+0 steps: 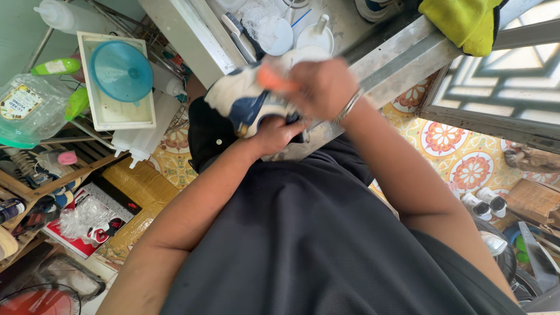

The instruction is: The person removes the laces from a white and blue sneaker. They scrub the exterior and interior of the shoe using an orange brush and a black brush, applying a cleaning solution. Finally, the person rinses the shoe under running water in a sink.

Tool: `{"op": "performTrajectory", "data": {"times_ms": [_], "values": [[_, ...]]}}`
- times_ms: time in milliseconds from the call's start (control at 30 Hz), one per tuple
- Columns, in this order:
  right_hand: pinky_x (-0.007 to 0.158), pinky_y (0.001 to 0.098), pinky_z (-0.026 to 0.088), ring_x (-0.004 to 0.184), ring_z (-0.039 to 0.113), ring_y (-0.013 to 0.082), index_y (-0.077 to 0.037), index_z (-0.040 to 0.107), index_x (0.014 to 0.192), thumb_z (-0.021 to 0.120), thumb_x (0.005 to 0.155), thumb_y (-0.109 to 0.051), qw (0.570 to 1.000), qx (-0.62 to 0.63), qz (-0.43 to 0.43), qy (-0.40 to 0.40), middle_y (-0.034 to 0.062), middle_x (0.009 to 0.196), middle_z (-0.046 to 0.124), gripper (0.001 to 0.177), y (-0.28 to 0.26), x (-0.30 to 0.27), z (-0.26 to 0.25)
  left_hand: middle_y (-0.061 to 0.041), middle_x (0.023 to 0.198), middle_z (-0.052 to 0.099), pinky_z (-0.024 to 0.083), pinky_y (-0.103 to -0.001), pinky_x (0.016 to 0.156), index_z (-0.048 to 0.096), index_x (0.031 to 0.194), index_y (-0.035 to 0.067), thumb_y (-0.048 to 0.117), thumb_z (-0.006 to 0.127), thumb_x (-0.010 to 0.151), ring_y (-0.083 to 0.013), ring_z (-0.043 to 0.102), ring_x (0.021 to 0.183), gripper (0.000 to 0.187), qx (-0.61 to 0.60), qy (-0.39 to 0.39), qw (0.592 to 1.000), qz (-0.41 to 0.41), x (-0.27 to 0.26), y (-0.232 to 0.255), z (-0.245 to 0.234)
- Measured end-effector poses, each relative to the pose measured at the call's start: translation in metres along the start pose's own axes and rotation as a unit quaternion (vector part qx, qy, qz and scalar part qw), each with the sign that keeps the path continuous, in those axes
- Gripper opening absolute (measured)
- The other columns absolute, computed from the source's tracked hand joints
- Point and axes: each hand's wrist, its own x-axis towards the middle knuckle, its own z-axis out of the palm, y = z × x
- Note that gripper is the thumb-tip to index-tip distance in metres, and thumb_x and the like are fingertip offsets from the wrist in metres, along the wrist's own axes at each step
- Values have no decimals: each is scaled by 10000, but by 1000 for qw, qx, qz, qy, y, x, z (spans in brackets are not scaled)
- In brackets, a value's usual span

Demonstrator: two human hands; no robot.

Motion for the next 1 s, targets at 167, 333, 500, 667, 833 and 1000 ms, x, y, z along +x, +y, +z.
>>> {"op": "performTrajectory", "data": {"times_ms": [167, 333, 500, 667, 833, 1000], "values": [[595, 421, 529, 691, 685, 316, -96, 777, 1052, 768, 928, -212, 989, -120, 83, 20, 99, 843, 712, 171, 29, -5, -19, -204, 1447, 571, 369, -393, 1142, 554, 1397, -19, 464, 617, 990, -316, 513, 1357, 635, 59, 68, 996, 27, 0, -5, 1], [696, 485, 546, 806, 705, 361, -98, 771, 1246, 690, 1006, -314, 952, -226, 201, -48, 149, 876, 729, 333, 95, -2, -1, -181, 1173, 734, 459, -364, 1106, 681, 1254, -15, 439, 465, 1087, -310, 650, 1164, 530, 43, 162, 984, -60, 12, -5, 5], [860, 498, 528, 1010, 679, 389, -170, 769, 1184, 566, 1064, -474, 902, -182, 272, -281, 169, 1111, 730, 385, 145, 33, 67, -113, 1248, 699, 464, -346, 1023, 633, 1280, -33, 350, 521, 1062, -232, 632, 1169, 455, -88, 217, 972, 7, -8, 32, -6], [947, 449, 532, 1088, 688, 342, -266, 703, 1302, 649, 909, -446, 882, -87, 329, -325, 121, 1220, 715, 435, 142, 50, 63, -102, 1200, 719, 515, -320, 942, 667, 1245, -37, 230, 621, 1022, -180, 660, 1075, 351, -282, 318, 903, -55, -41, 65, -24], [979, 474, 517, 1183, 647, 349, -139, 720, 1276, 635, 961, -609, 844, -192, 303, -398, 160, 1279, 687, 573, 136, 50, 62, -87, 1187, 715, 540, -316, 925, 655, 1237, -23, 150, 657, 969, -171, 678, 1070, 319, -380, 365, 848, -65, -73, 90, -41], [966, 455, 547, 1175, 688, 346, -33, 734, 1213, 639, 957, -470, 823, -254, 266, -432, 206, 1272, 710, 515, 153, 37, 94, -86, 1141, 714, 539, -319, 890, 657, 1188, -28, 101, 677, 947, -169, 674, 1018, 274, -330, 469, 819, -23, -74, 99, -36]]}}
